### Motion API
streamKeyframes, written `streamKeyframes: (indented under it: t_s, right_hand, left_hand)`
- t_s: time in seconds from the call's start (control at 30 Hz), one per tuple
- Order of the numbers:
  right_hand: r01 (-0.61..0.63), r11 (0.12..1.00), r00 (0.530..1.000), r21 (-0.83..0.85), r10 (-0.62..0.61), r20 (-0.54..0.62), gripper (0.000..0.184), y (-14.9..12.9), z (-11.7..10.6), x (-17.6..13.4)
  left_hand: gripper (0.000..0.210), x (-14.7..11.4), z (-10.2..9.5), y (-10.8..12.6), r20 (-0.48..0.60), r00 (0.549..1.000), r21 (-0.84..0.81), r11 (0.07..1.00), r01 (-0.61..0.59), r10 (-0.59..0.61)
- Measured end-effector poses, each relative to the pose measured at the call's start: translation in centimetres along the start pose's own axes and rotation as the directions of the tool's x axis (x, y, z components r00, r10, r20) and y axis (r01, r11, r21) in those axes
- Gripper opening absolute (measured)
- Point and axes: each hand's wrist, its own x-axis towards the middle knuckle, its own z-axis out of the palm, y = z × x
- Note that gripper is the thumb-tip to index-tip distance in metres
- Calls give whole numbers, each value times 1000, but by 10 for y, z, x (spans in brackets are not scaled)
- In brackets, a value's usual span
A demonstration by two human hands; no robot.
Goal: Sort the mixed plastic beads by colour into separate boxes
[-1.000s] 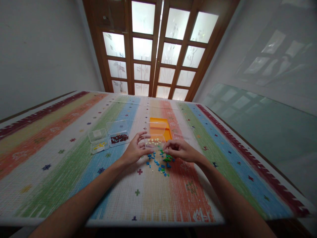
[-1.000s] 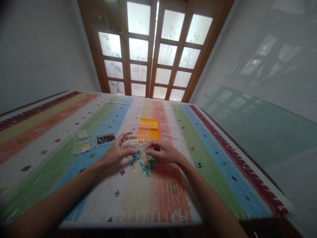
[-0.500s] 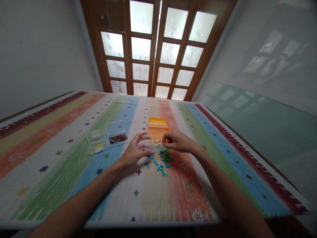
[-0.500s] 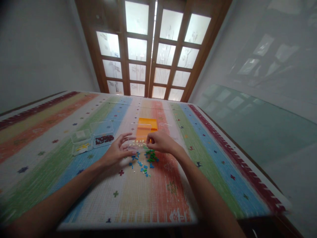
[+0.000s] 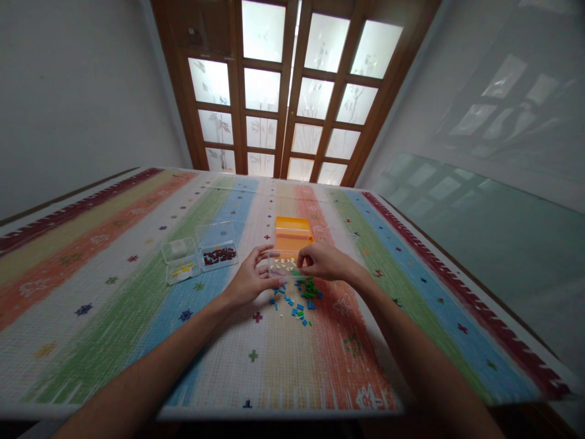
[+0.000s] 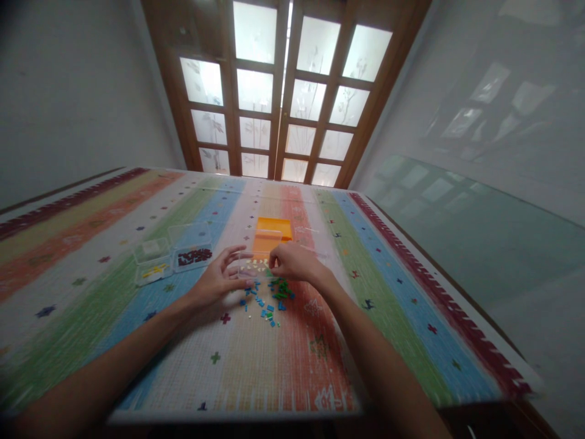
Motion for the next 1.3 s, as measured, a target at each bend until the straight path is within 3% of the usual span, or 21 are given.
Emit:
streamKeyframes:
  t_s: [0.27, 0.7, 0.87, 1.03, 1.17, 1.3]
  right_hand:
    - [89, 992, 992, 85, -81, -94, 25, 11, -5, -11]
    - [94, 995, 995, -22, -94, -8, 35, 8, 1, -22]
    - [70, 996, 995, -48, -72, -62, 33, 8, 0, -23]
    - [129, 990, 982, 51, -121, -146, 24, 8, -2, -32]
    - [192, 972, 981, 133, -189, -37, 19, 3, 6, -39]
    - [206, 974, 977, 98, -211, 36, 17, -3, 25, -39]
  left_hand:
    - [80, 1, -1, -3, -5, 1000, -32, 999, 9, -9]
    - [79, 1, 0, -3, -43, 999, -56, 998, 26, -28]
    - [77, 2, -1, -4, -29, 999, -59, 998, 17, -18]
    - [78, 3, -2, -5, -40, 999, -50, 998, 25, -27]
    - [80, 3, -2, -5, -58, 998, -47, 999, 17, -20]
    - [78, 2, 0, -4, -70, 998, -38, 999, -5, 2]
